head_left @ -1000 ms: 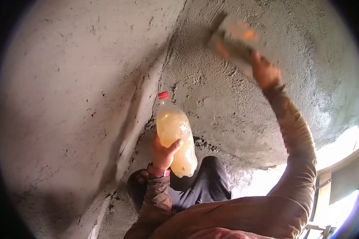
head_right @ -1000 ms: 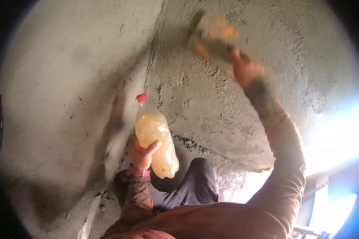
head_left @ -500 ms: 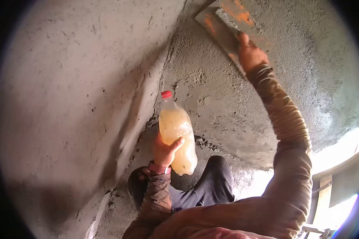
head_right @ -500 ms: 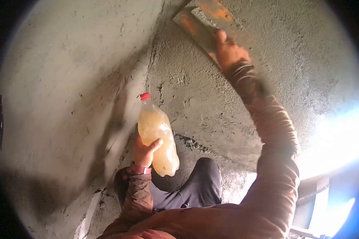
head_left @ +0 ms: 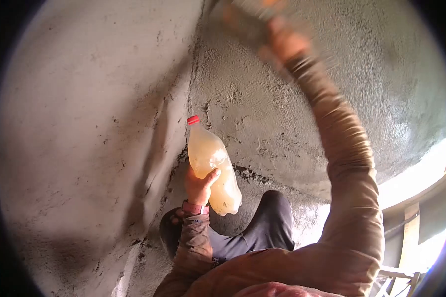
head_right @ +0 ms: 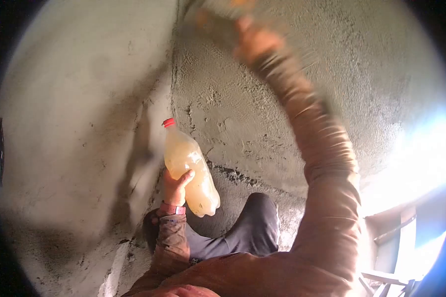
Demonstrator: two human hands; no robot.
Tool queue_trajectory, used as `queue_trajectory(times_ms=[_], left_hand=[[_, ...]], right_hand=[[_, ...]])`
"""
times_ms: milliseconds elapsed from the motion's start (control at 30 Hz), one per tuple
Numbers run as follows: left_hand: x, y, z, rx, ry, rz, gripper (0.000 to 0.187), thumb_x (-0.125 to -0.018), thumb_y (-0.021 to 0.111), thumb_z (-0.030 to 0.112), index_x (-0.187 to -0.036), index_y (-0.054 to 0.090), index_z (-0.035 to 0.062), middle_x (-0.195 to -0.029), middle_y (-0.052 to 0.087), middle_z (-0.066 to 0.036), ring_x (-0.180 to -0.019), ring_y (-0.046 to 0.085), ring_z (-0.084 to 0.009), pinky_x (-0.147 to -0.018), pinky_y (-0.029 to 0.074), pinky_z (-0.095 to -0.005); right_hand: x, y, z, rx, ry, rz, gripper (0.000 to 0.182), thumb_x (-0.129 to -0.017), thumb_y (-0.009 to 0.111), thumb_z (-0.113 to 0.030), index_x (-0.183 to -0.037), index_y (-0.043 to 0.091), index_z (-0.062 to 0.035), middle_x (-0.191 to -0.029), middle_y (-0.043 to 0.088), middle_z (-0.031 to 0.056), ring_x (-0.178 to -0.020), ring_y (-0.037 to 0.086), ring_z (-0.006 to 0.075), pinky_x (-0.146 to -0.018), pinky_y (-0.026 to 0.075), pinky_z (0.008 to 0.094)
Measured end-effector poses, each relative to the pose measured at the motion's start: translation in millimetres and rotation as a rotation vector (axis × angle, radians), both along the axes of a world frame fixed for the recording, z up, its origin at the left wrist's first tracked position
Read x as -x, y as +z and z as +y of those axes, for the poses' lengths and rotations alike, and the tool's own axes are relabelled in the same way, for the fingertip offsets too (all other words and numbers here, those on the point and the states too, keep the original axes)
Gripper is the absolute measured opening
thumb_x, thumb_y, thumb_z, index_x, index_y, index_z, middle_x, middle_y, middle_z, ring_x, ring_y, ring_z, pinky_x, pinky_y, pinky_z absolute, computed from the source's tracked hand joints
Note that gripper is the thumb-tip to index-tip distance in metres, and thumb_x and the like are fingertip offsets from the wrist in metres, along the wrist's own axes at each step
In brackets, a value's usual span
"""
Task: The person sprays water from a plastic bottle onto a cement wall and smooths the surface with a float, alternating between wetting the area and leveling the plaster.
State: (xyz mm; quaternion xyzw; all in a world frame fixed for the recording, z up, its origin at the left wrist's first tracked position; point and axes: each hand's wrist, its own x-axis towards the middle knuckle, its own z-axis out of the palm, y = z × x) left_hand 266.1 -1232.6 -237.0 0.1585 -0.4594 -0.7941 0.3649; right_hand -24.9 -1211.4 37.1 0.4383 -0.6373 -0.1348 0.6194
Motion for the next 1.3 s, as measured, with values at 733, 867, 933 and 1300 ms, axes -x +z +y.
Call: queue_trajectory(times_ms=[733,867,933,1300], left_hand=[[-5.0,10.7,-5.4,0.023,0.033,0.026,0.046,-0.071,0.070,0.007,-0.112,0.051,-0.0003,-0.104,0.059,-0.007,-0.092,0.057,-0.0156,-0.082,0.046,-0.0304],[-8.7,19.2,-2.4,-0.006,-0.012,-0.017,0.044,-0.071,0.070,0.007,-0.111,0.052,0.0004,-0.103,0.059,-0.007,-0.092,0.057,-0.0151,-0.081,0.046,-0.0302],[-9.4,18.1,-1.8,-0.019,0.005,-0.002,0.044,-0.071,0.070,0.007,-0.111,0.052,0.0004,-0.103,0.059,-0.007,-0.092,0.057,-0.0150,-0.081,0.046,-0.0301],[-8.5,13.3,-3.0,0.003,-0.027,0.014,0.047,-0.071,0.069,0.007,-0.114,0.050,-0.0007,-0.105,0.058,-0.007,-0.094,0.056,-0.0165,-0.084,0.045,-0.0315]], right_hand=[[37.6,2.4,87.1,-0.135,0.027,-0.073,0.029,-0.090,0.042,-0.022,-0.116,0.041,-0.0098,-0.079,0.064,0.0142,-0.079,0.063,0.0360,-0.072,0.052,0.0435],[-15.0,113.4,43.8,0.127,-0.068,-0.294,0.025,-0.091,0.041,-0.023,-0.112,0.042,-0.0099,-0.076,0.065,0.0125,-0.060,0.064,0.0310,-0.051,0.053,0.0391],[-1.5,101.3,12.3,0.086,-0.201,-0.322,0.025,-0.091,0.041,-0.024,-0.112,0.042,-0.0103,-0.076,0.064,0.0137,-0.060,0.064,0.0307,-0.048,0.052,0.0398],[46.1,151.8,86.2,0.171,-0.150,-0.166,0.038,-0.086,0.047,-0.024,-0.120,0.039,-0.0072,-0.074,0.063,0.0145,-0.060,0.063,0.0253,-0.048,0.051,0.0374]])
